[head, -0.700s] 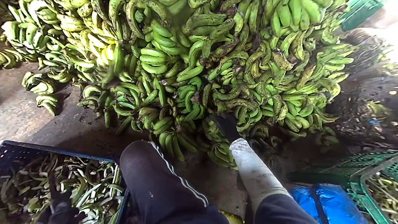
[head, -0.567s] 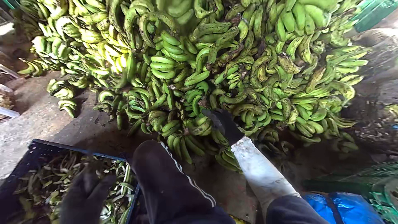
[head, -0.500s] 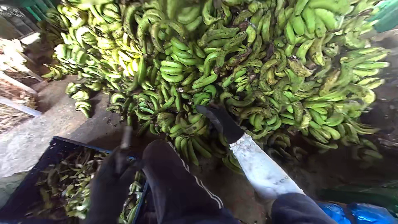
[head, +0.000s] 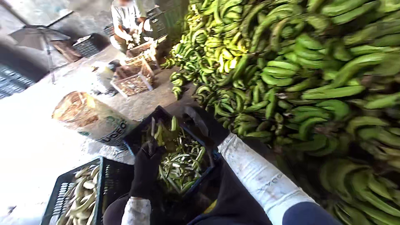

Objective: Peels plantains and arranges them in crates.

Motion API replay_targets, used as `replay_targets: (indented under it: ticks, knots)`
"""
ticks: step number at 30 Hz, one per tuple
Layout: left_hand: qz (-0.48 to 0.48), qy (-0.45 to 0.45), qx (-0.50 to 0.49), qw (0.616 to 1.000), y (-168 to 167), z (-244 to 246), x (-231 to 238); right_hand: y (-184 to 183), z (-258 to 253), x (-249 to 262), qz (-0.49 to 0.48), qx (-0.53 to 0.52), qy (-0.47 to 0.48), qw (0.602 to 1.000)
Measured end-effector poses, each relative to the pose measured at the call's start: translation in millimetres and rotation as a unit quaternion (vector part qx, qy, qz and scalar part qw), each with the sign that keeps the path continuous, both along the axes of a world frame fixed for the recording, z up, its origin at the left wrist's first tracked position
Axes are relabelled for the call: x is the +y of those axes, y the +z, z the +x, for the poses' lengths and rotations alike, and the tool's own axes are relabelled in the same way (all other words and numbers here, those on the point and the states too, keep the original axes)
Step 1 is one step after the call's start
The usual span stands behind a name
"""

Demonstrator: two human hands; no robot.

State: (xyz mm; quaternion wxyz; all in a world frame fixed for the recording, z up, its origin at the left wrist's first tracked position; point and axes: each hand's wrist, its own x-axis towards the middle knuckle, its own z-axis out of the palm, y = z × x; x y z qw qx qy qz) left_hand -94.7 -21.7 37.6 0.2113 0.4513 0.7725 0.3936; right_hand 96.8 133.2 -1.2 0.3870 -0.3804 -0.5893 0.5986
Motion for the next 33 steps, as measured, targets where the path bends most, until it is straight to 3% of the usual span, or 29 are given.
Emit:
replay_targets:
  ticks: [2,5,7,10,15,19,22,25,28,30,33]
  knots:
    - [0.011,0.019,-0.018,1.0,-24,-13,-19,-33,-20,-14,-0.1,-0.095,0.064,0.988]
    - [0.062,0.043,-0.108,0.991,-51,-17,-45,-92,-70,-33,-0.302,-0.009,0.182,0.936]
    - [0.084,0.034,-0.154,0.984,-59,-13,-54,-102,-86,-38,-0.288,0.032,0.213,0.933]
    - [0.064,0.022,-0.189,0.98,-66,-6,-61,-80,-94,-41,-0.179,0.013,0.155,0.971]
    - [0.001,0.046,-0.2,0.979,-76,6,-54,-86,-110,-39,-0.223,0.09,0.041,0.97]
    - [-0.103,0.044,-0.144,0.983,-75,11,-56,-92,-107,-35,-0.191,-0.021,-0.016,0.981]
    - [-0.183,0.012,-0.097,0.978,-71,12,-75,-101,-89,2,-0.152,-0.052,-0.128,0.979]
    - [-0.147,0.042,-0.144,0.978,-71,12,-101,-98,-72,39,-0.157,-0.039,-0.205,0.965]
    - [-0.057,0.079,-0.179,0.979,-73,10,-97,-73,-54,17,-0.101,-0.141,-0.076,0.982]
    - [0.004,0.098,-0.188,0.977,-69,17,-83,-81,-49,-12,-0.087,-0.187,0.012,0.978]
    - [0.084,0.092,-0.144,0.982,-72,18,-58,-104,-71,-38,-0.272,-0.098,0.217,0.932]
